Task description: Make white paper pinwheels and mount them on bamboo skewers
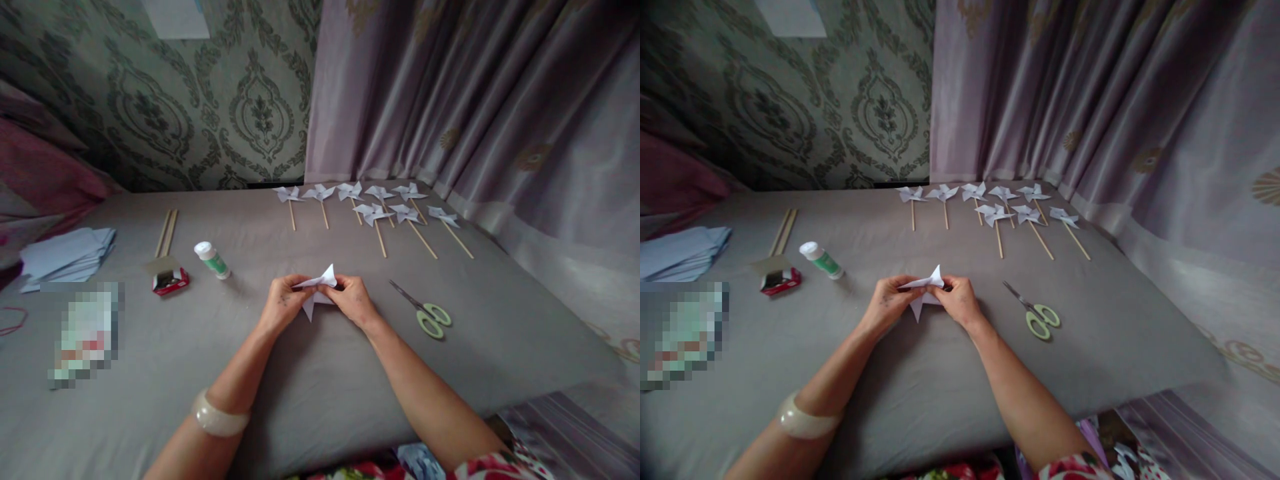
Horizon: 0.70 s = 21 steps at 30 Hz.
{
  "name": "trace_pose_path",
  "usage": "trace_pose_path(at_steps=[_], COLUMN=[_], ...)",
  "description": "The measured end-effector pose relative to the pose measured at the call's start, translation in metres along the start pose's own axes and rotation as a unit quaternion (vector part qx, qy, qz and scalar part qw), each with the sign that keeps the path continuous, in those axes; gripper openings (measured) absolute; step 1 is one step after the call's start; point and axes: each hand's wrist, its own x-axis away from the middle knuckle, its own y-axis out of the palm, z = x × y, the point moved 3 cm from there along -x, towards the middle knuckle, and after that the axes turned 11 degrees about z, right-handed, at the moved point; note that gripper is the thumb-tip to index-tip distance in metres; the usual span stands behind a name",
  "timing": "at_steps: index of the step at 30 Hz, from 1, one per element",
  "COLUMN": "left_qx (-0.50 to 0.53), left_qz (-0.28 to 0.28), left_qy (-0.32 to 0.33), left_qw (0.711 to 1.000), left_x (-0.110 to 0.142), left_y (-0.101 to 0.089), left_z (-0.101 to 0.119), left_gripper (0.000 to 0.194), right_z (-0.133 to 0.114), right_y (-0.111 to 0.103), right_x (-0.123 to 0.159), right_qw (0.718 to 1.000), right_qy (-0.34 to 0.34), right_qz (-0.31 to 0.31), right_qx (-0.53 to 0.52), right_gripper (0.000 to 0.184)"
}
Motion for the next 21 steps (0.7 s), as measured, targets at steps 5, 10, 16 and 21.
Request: trace_pose_path(at_steps=[5, 10, 16, 21], left_qx=[0.001, 0.0, 0.015, 0.024], left_qz=[-0.003, 0.005, 0.01, 0.018], left_qy=[-0.002, 0.0, -0.01, -0.016], left_qw=[1.0, 1.0, 1.0, 0.999], left_x=[-0.0001, -0.0008, -0.0006, -0.0022], left_y=[0.0017, 0.0011, 0.0013, 0.0018], left_z=[-0.0008, -0.0032, -0.003, -0.0051], left_gripper=[0.025, 0.024, 0.023, 0.023], right_z=[-0.0011, -0.0004, 0.0007, 0.0003], right_y=[-0.0003, -0.0002, -0.0002, 0.0004], right_x=[0.0006, 0.0005, 0.0001, 0.0001], right_qw=[1.0, 1.0, 1.0, 1.0], right_qy=[-0.004, -0.003, -0.004, 0.001], right_qz=[0.002, 0.003, 0.005, 0.006], right_qx=[0.003, 0.008, -0.005, -0.011], right_gripper=[0.025, 0.024, 0.023, 0.025])
